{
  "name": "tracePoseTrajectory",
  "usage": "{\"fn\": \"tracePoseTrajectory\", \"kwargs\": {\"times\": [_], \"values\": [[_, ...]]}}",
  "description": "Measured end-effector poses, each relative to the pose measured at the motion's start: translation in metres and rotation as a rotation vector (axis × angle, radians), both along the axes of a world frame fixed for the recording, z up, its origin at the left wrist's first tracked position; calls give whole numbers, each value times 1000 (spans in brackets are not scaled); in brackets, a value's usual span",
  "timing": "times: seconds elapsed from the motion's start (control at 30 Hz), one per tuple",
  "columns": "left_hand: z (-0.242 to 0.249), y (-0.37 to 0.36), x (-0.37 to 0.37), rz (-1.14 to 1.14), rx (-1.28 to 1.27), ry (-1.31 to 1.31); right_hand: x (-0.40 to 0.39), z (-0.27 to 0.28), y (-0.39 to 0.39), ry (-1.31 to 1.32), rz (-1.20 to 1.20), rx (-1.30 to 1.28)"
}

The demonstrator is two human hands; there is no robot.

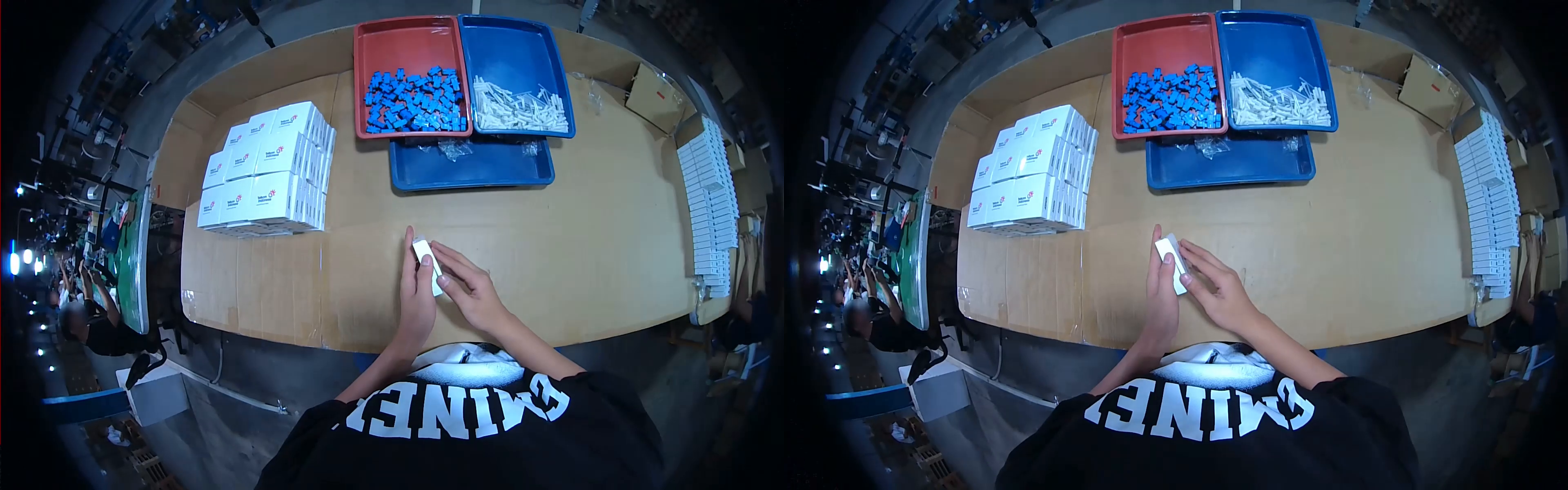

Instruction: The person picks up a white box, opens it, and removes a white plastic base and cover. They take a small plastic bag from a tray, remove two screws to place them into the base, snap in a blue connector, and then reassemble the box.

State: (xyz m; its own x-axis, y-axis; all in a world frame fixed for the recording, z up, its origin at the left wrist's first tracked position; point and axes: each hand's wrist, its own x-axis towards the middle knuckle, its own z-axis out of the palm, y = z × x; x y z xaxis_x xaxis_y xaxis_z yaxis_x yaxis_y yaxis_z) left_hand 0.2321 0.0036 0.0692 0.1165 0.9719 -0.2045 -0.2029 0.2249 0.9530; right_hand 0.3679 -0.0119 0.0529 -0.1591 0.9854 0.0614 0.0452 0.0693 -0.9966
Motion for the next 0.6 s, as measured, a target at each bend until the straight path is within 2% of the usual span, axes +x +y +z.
{"fn": "tracePoseTrajectory", "kwargs": {"times": [0.2, 0.33, 0.5, 0.6], "values": [[-6, -2, 4, 13, 94, 94, -8, 6, -4, 77, -30, -66], [-1, -3, 4, 38, 80, 33, -8, 3, -4, -56, -7, 40], [-12, -4, 2, 40, 204, 161, -10, 3, -6, -96, -8, 101], [-16, -4, 3, 59, 245, 109, -11, 2, -5, -156, -32, 179]]}}
